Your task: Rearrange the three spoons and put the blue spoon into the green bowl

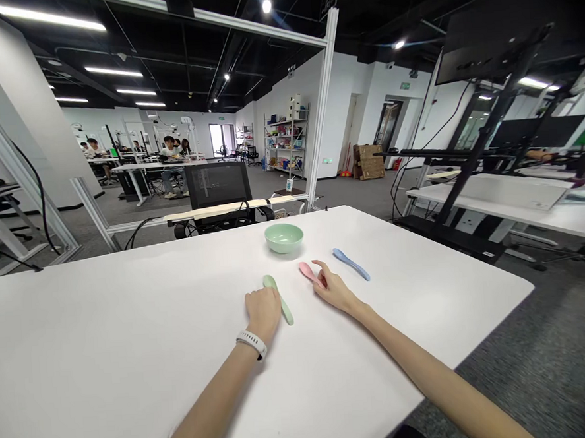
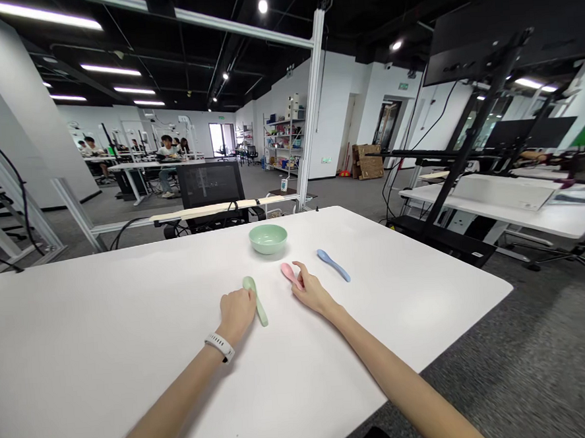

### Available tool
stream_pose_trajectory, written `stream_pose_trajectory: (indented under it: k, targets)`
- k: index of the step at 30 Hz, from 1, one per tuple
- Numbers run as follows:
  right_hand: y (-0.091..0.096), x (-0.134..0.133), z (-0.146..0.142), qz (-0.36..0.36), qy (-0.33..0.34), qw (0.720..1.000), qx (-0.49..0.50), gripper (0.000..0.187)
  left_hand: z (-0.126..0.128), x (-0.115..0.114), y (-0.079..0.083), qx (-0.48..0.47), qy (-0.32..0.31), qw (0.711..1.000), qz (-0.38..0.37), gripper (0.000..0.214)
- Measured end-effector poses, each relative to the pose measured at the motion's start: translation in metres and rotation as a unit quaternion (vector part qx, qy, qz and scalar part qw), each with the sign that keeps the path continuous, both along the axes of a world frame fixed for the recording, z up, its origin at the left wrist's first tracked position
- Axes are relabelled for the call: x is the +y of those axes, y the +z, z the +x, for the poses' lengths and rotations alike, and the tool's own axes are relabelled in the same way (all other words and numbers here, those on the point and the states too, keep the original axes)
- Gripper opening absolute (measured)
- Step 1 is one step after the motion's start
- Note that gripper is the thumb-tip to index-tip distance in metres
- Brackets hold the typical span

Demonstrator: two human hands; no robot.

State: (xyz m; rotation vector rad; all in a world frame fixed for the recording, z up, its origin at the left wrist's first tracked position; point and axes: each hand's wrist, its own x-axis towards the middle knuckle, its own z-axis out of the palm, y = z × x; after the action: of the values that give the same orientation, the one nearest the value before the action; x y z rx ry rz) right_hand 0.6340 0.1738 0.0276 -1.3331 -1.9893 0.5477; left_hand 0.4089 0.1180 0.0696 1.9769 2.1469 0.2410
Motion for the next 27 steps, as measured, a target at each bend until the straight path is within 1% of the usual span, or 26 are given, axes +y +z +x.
stream_pose_trajectory:
  k: [3,5,6,7,9,10,12,14,16,18,20,22,25,27]
  targets:
    - [-0.001,-0.001,-0.002,-0.005,0.000,1.000,0.000,0.065,0.001,-0.002,0.003,0.000,0.001,1.000,0.009,0.043]
    - [0.000,0.000,-0.002,-0.008,-0.007,1.000,0.000,0.063,0.000,-0.003,0.006,0.000,0.002,1.000,0.020,0.038]
    - [0.001,0.002,-0.001,-0.005,-0.017,1.000,0.000,0.063,-0.003,-0.004,0.007,0.000,0.002,1.000,0.028,0.040]
    - [0.002,0.004,0.003,0.003,-0.033,0.999,0.001,0.062,-0.007,-0.005,0.009,0.001,0.002,0.999,0.037,0.048]
    - [0.005,0.013,0.016,0.041,-0.085,0.996,0.003,0.061,-0.021,-0.007,0.014,0.005,0.005,0.998,0.056,0.063]
    - [0.007,0.018,0.027,0.066,-0.118,0.991,-0.001,0.059,-0.031,-0.010,0.018,0.010,0.008,0.998,0.064,0.066]
    - [0.010,0.030,0.052,0.110,-0.184,0.976,-0.025,0.057,-0.059,-0.017,0.026,0.023,0.023,0.997,0.076,0.066]
    - [0.010,0.039,0.079,0.121,-0.238,0.961,-0.073,0.055,-0.094,-0.028,0.036,0.038,0.048,0.995,0.083,0.066]
    - [0.007,0.044,0.100,0.102,-0.270,0.950,-0.116,0.054,-0.132,-0.042,0.043,0.053,0.082,0.992,0.082,0.065]
    - [0.002,0.046,0.113,0.072,-0.279,0.947,-0.140,0.052,-0.171,-0.057,0.046,0.064,0.116,0.988,0.075,0.062]
    - [-0.003,0.046,0.116,0.048,-0.275,0.949,-0.145,0.051,-0.206,-0.071,0.044,0.075,0.144,0.985,0.065,0.061]
    - [-0.006,0.046,0.114,0.034,-0.270,0.953,-0.132,0.051,-0.237,-0.083,0.041,0.091,0.168,0.980,0.048,0.060]
    - [-0.008,0.047,0.108,0.029,-0.268,0.958,-0.096,0.055,-0.270,-0.098,0.038,0.115,0.197,0.974,0.001,0.058]
    - [-0.008,0.047,0.106,0.031,-0.268,0.960,-0.077,0.058,-0.286,-0.106,0.036,0.121,0.202,0.972,-0.026,0.063]
